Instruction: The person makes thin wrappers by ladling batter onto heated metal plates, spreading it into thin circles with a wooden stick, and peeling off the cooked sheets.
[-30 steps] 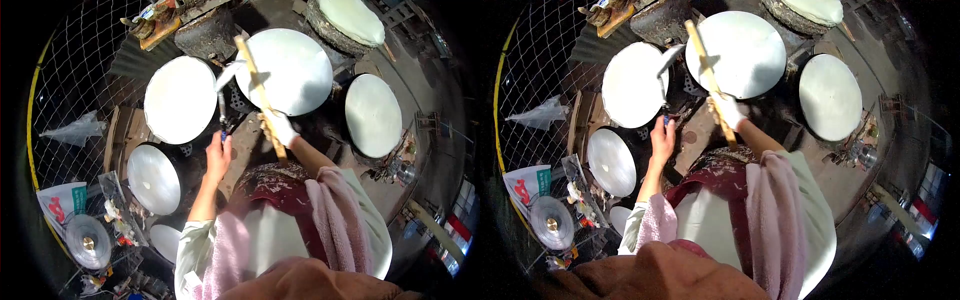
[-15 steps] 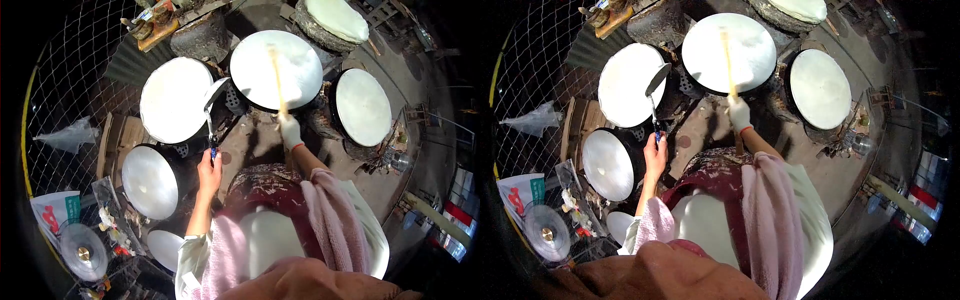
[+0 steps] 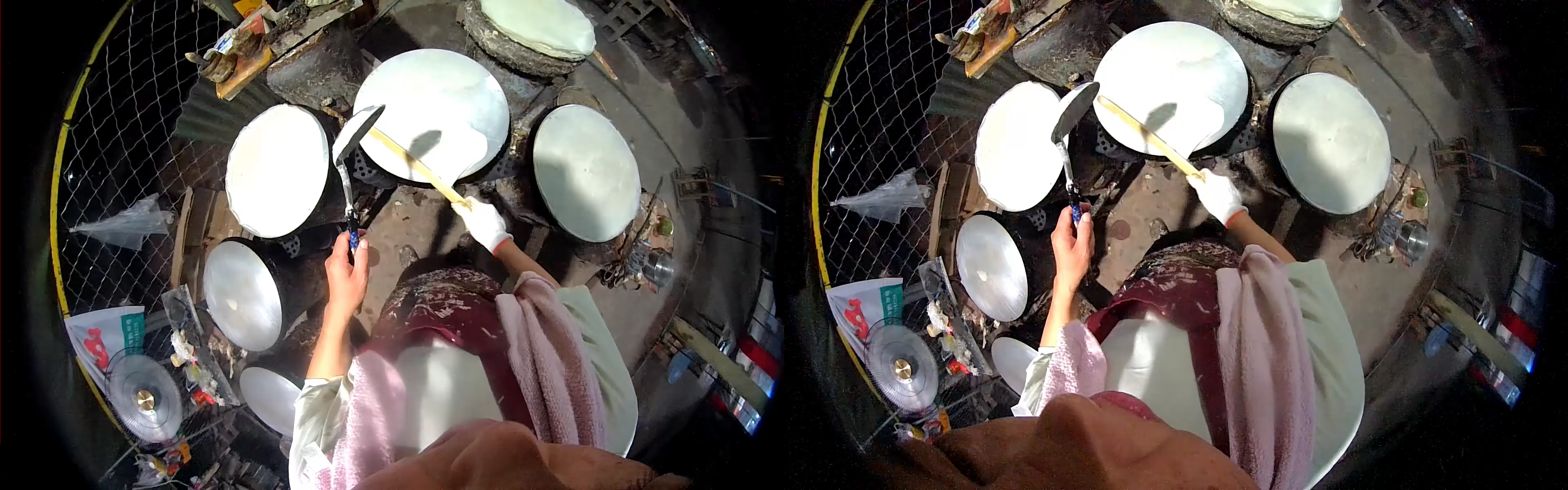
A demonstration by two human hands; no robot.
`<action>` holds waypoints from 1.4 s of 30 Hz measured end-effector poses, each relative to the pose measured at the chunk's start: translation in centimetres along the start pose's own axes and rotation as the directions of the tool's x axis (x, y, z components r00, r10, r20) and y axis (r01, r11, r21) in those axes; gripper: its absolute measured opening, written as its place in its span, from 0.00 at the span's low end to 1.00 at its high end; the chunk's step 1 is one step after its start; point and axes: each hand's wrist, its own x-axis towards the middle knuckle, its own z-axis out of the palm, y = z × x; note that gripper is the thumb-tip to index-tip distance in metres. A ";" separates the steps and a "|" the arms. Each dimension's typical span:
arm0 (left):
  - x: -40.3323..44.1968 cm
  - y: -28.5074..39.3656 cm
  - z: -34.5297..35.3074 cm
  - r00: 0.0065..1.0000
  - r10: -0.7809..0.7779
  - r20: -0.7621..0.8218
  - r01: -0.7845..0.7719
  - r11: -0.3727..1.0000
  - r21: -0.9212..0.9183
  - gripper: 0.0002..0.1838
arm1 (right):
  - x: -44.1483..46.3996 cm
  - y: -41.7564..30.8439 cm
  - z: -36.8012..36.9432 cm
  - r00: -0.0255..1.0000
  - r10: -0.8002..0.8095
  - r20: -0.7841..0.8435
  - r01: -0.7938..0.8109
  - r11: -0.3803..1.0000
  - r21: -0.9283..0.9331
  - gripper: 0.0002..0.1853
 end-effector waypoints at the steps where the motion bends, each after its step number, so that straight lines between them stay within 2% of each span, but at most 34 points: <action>1: 0.1 0.5 0.4 1.000 0.009 -0.004 -0.009 1.000 0.010 0.09 | 0.7 1.6 -0.5 1.000 0.009 0.004 -0.009 1.000 -0.011 0.22; 3: 0.2 1.3 1.2 1.000 0.021 -0.010 -0.021 0.999 0.030 0.09 | 2.3 3.2 -3.5 0.992 0.110 -0.068 -0.107 0.994 0.035 0.22; 7: 0.5 2.0 3.4 0.998 0.046 -0.036 -0.045 0.998 0.053 0.09 | 6.9 5.4 -7.3 0.960 0.002 -0.281 0.012 0.999 0.046 0.22; 9: 0.4 2.8 4.3 0.998 0.032 -0.048 -0.030 0.998 0.048 0.09 | 5.9 4.5 -7.4 0.995 0.073 -0.074 -0.039 0.919 0.393 0.22; 10: 0.2 3.2 4.9 0.998 -0.002 -0.061 0.005 0.999 0.040 0.09 | 4.6 5.0 -6.6 0.998 -0.047 -0.050 0.062 0.922 0.382 0.22; 11: 0.2 3.3 5.3 0.998 0.006 -0.069 -0.003 0.999 0.052 0.09 | 3.8 6.2 -5.2 0.994 -0.111 -0.023 0.113 0.975 0.189 0.22; 13: 0.1 3.5 5.9 0.996 0.022 -0.087 -0.015 0.997 0.080 0.09 | 2.1 7.1 -5.2 0.993 -0.112 -0.035 0.111 0.993 -0.033 0.22; 14: 0.0 3.9 6.1 0.996 0.015 -0.090 -0.008 0.997 0.082 0.09 | 2.6 8.9 -4.6 0.971 -0.142 -0.193 0.131 0.989 -0.070 0.22; 17: 0.1 4.0 6.6 0.994 -0.009 -0.110 0.020 0.995 0.100 0.09 | 6.3 8.5 -8.8 0.970 -0.045 -0.240 0.022 0.995 -0.100 0.24; 20: 0.5 4.0 7.1 0.995 -0.019 -0.097 0.028 0.995 0.093 0.09 | 9.9 6.5 -10.4 0.953 0.018 -0.303 0.001 0.998 0.061 0.23; 21: 0.5 4.1 7.2 0.996 -0.025 -0.091 0.034 0.995 0.093 0.09 | 9.6 5.6 -10.7 0.964 0.047 -0.261 -0.020 0.994 0.103 0.23; 23: 1.0 4.2 7.4 0.996 -0.031 -0.079 0.038 0.995 0.091 0.09 | 7.7 6.7 -8.6 0.991 -0.040 -0.128 0.070 0.968 0.241 0.22; 24: 1.2 4.2 7.5 0.997 -0.023 -0.078 0.031 0.995 0.100 0.09 | 7.2 8.4 -6.4 0.997 -0.052 -0.058 0.062 0.979 0.193 0.22; 25: 1.4 4.2 7.5 0.997 -0.021 -0.071 0.028 0.995 0.092 0.09 | 5.0 7.9 -6.9 0.985 -0.126 -0.116 0.139 0.984 0.113 0.25; 27: 1.8 4.1 7.5 0.998 -0.021 -0.059 0.025 0.997 0.076 0.09 | 4.5 8.4 -7.1 0.975 0.025 -0.220 -0.018 0.999 0.032 0.27; 28: 1.9 4.1 7.5 0.998 -0.034 -0.058 0.040 0.995 0.092 0.09 | 5.7 8.5 -7.8 0.979 0.085 -0.185 -0.104 0.990 -0.098 0.31; 29: 2.1 4.1 7.5 0.998 -0.038 -0.057 0.044 0.994 0.098 0.09 | 6.8 6.8 -9.8 0.984 0.116 -0.136 -0.129 0.988 -0.087 0.33; 31: 2.1 4.1 7.4 0.997 -0.047 -0.060 0.053 0.993 0.107 0.09 | 11.3 6.2 -10.1 0.973 0.060 -0.224 -0.099 0.981 -0.164 0.34; 33: 2.0 4.3 7.4 0.996 -0.074 -0.056 0.079 0.991 0.106 0.09 | 16.3 5.1 -11.0 0.967 0.081 -0.242 -0.127 0.975 -0.181 0.33; 35: 1.6 3.9 7.2 0.996 -0.056 -0.065 0.064 0.991 0.121 0.09 | 21.1 4.3 -12.4 0.966 0.031 -0.257 -0.083 0.978 -0.194 0.33; 37: 1.2 4.3 7.1 0.994 -0.089 -0.066 0.099 0.980 0.174 0.10 | 24.1 2.1 -14.5 0.966 -0.005 -0.260 -0.078 0.948 -0.309 0.34; 39: 1.1 5.0 7.4 0.993 -0.087 -0.073 0.099 0.978 0.182 0.10 | 26.6 0.7 -14.8 0.942 -0.113 -0.317 -0.026 0.916 -0.401 0.35; 41: 1.1 4.5 7.4 0.992 -0.105 -0.069 0.116 0.979 0.166 0.10 | 24.8 -1.4 -15.2 0.953 -0.188 -0.236 0.112 0.947 -0.302 0.36; 42: 1.4 4.3 7.7 0.992 -0.111 -0.064 0.120 0.981 0.154 0.10 | 24.8 0.0 -12.3 0.788 -0.404 -0.465 0.364 0.914 -0.178 0.35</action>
